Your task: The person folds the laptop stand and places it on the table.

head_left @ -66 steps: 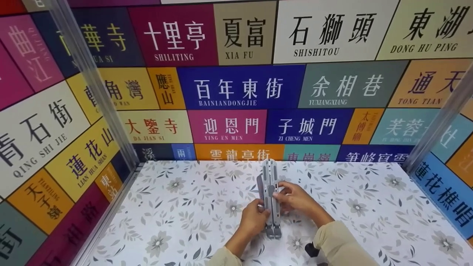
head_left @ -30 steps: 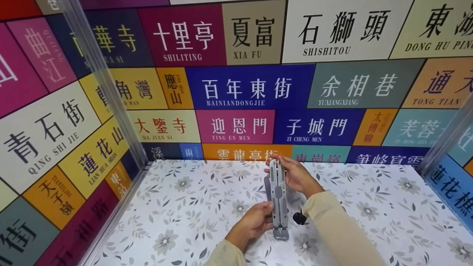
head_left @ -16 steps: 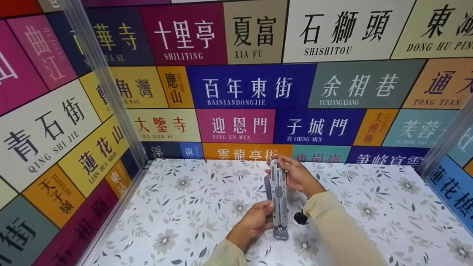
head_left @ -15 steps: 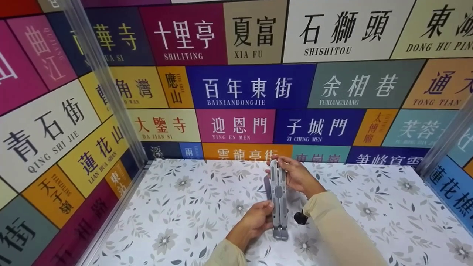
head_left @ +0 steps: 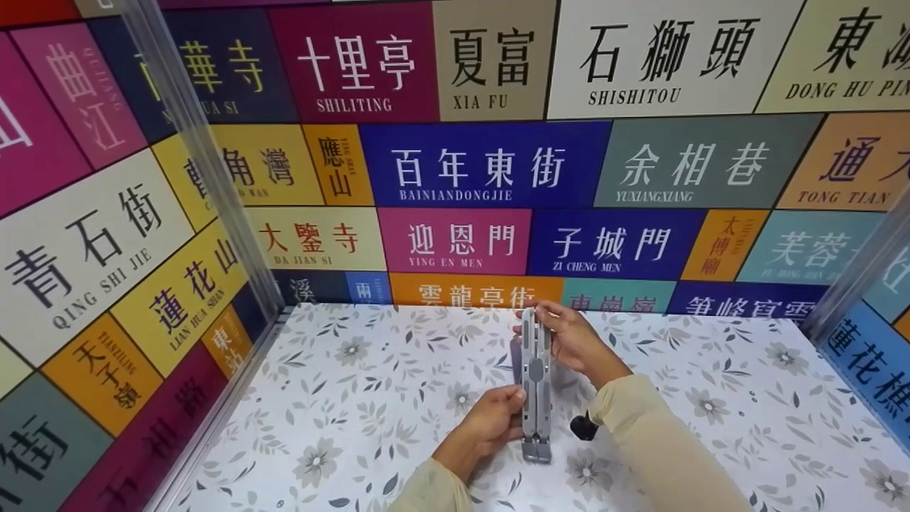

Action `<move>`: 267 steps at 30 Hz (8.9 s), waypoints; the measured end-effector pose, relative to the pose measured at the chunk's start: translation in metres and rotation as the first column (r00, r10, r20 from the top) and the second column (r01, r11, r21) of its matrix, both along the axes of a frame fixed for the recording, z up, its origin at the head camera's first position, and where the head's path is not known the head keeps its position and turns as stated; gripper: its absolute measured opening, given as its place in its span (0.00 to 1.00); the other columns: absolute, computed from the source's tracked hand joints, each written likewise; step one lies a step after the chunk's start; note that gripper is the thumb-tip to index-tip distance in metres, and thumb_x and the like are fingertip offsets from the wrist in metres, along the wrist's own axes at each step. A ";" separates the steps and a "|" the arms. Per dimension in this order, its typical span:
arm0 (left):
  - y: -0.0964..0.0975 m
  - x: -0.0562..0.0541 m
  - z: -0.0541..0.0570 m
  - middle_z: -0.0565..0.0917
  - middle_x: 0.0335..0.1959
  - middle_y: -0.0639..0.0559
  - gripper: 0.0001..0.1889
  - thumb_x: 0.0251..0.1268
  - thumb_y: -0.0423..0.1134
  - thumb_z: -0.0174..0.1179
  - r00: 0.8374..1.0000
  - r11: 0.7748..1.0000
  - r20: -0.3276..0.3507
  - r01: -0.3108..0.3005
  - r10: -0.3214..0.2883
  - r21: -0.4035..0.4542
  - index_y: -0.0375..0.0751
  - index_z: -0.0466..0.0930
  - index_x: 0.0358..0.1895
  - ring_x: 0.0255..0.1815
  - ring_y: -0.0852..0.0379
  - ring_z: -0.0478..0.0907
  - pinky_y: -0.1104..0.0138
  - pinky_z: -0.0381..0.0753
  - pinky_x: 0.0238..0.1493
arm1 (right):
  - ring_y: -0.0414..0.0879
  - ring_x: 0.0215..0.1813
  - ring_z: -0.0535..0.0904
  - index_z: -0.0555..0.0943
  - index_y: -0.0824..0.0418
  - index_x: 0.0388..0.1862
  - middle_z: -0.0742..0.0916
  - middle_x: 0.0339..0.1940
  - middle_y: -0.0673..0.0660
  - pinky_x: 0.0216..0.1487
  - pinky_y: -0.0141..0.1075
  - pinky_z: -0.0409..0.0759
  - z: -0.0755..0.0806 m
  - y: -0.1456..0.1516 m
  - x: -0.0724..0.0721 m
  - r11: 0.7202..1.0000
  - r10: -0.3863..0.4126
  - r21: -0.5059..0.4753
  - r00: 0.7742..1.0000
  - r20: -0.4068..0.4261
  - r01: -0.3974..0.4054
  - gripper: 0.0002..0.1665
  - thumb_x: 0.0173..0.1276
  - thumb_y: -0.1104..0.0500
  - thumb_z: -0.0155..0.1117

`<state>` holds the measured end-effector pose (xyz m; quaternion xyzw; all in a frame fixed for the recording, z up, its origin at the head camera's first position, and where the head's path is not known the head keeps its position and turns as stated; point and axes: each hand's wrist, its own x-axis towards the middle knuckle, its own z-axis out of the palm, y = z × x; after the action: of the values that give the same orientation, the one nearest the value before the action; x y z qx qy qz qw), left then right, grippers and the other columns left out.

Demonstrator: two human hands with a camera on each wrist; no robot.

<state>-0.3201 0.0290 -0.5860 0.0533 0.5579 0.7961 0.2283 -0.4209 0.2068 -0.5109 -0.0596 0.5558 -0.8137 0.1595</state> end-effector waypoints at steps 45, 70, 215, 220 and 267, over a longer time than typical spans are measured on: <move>-0.036 -0.009 0.008 0.85 0.30 0.52 0.13 0.79 0.37 0.52 0.993 0.982 -0.086 0.064 -0.080 -0.178 0.33 0.85 0.43 0.32 0.59 0.83 0.68 0.82 0.33 | 0.47 0.42 0.86 0.77 0.56 0.67 0.86 0.46 0.57 0.39 0.39 0.87 -0.005 -0.016 0.047 0.923 -0.366 0.093 0.926 -0.094 0.374 0.19 0.82 0.55 0.52; -0.037 -0.015 0.003 0.65 0.18 0.59 0.18 0.76 0.37 0.57 0.958 0.945 -0.284 -0.055 -0.041 -0.323 0.40 0.69 0.23 0.22 0.62 0.62 0.72 0.60 0.24 | 0.36 0.12 0.57 0.85 0.44 0.61 0.67 0.13 0.43 0.14 0.29 0.57 -0.008 -0.027 0.077 0.577 -0.608 0.360 0.680 -0.410 0.733 0.16 0.79 0.52 0.59; -0.051 -0.043 0.057 0.81 0.65 0.56 0.33 0.57 0.31 0.60 0.777 0.671 -0.360 0.107 -0.517 -0.734 0.51 0.77 0.70 0.66 0.55 0.76 0.55 0.73 0.71 | 0.40 0.24 0.80 0.87 0.62 0.45 0.88 0.28 0.56 0.27 0.34 0.80 -0.047 0.118 0.112 0.556 0.403 0.828 0.893 -0.198 -0.068 0.18 0.61 0.53 0.78; -0.039 -0.040 0.056 0.85 0.56 0.56 0.32 0.50 0.23 0.63 0.812 0.663 -0.340 0.076 -0.475 -0.745 0.48 0.83 0.63 0.55 0.56 0.78 0.59 0.76 0.65 | 0.36 0.24 0.78 0.87 0.62 0.39 0.88 0.26 0.53 0.27 0.31 0.78 -0.042 0.112 0.107 0.506 0.449 0.856 0.880 -0.156 -0.106 0.19 0.54 0.54 0.83; -0.001 -0.076 0.066 0.86 0.44 0.64 0.44 0.40 0.08 0.51 0.637 0.506 -0.261 0.236 -0.725 -0.830 0.60 0.89 0.54 0.38 0.64 0.73 0.73 0.74 0.37 | 0.36 0.21 0.66 0.78 0.51 0.13 0.74 0.15 0.41 0.22 0.32 0.68 -0.028 0.040 0.172 0.056 0.643 0.978 0.742 -0.190 0.202 0.25 0.48 0.39 0.80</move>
<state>-0.3958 0.0282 -0.5203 0.3612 0.8250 0.3396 0.2713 -0.2488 0.2470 -0.5388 -0.2845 0.9458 -0.1159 0.1050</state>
